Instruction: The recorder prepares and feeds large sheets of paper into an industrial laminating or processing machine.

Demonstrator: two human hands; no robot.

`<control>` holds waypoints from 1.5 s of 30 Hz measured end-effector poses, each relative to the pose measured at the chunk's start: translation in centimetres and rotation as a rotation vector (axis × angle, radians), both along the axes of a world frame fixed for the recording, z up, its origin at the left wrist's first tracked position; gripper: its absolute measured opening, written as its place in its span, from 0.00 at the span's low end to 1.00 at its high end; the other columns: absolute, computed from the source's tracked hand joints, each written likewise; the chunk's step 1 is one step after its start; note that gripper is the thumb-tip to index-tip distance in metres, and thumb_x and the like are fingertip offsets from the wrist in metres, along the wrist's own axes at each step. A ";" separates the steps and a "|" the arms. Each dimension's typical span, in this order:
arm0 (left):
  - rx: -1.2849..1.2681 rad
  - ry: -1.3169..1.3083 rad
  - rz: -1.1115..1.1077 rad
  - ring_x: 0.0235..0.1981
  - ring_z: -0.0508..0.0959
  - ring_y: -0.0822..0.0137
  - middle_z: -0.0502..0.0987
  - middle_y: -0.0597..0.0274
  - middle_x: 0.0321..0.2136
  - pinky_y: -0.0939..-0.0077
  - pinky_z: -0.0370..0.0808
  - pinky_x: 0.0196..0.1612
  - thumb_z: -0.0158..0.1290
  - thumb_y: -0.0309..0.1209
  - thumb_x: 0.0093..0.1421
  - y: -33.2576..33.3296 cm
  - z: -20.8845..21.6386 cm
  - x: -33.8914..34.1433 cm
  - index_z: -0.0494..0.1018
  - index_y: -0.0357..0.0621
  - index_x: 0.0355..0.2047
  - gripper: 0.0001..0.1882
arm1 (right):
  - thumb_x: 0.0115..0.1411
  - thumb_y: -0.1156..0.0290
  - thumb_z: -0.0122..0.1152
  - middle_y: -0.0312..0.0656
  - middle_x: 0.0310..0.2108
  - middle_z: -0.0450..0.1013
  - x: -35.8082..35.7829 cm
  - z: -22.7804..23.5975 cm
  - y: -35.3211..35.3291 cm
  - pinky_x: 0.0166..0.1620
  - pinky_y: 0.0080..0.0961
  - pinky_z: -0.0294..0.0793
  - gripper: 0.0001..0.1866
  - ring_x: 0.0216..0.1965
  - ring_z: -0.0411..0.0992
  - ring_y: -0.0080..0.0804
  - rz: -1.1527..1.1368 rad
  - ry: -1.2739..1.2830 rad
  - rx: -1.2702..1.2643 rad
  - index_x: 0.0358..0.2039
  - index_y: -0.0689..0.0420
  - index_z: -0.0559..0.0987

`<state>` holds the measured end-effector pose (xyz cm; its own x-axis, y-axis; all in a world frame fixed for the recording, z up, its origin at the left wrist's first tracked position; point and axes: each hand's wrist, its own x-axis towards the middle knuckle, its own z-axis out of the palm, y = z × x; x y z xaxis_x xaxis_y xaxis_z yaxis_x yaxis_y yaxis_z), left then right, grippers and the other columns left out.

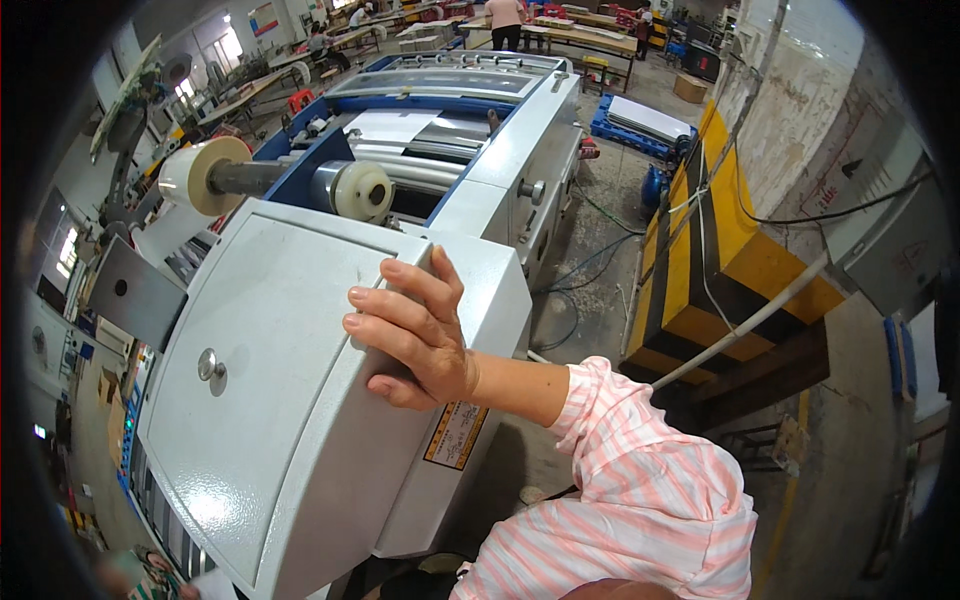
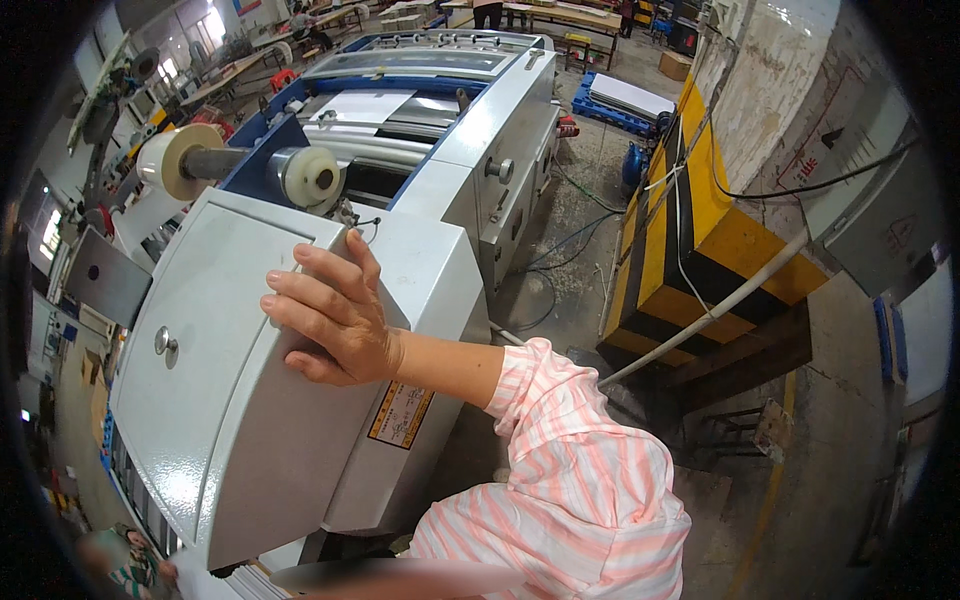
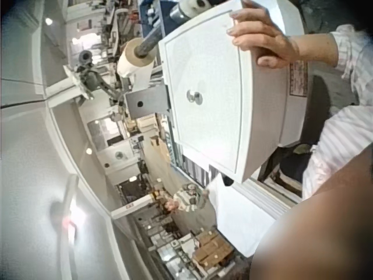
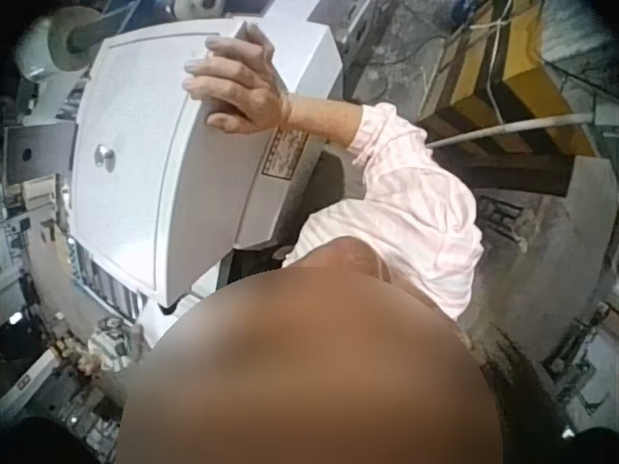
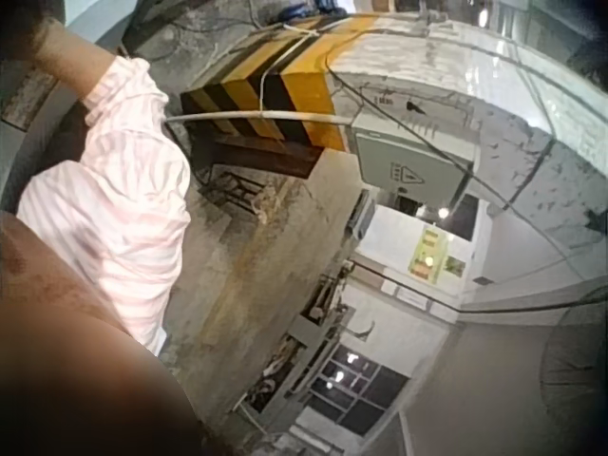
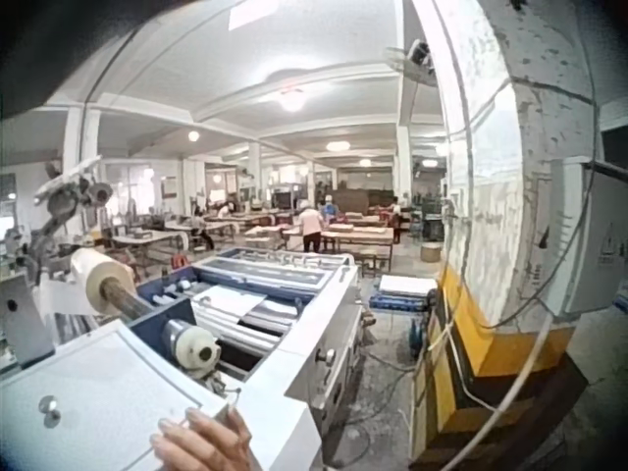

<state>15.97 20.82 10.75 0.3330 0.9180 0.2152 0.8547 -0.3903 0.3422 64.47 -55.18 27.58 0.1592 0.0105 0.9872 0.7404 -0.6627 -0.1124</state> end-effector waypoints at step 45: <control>0.261 0.467 -0.084 0.20 0.71 0.60 0.75 0.54 0.23 0.64 0.69 0.21 0.52 0.33 0.55 -3.4 -3.9 0.2 0.73 0.34 0.24 0.12 | 0.60 0.51 0.44 0.41 0.51 0.67 0.1 0.1 0.3 0.64 0.50 0.35 0.21 0.59 0.56 0.42 -0.026 -0.003 0.008 0.46 0.51 0.73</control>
<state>16.17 17.40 6.89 0.5182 0.8196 0.2444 0.8547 -0.4854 -0.1842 64.57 -54.86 27.71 0.1561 -0.0018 0.9877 0.7233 -0.6808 -0.1156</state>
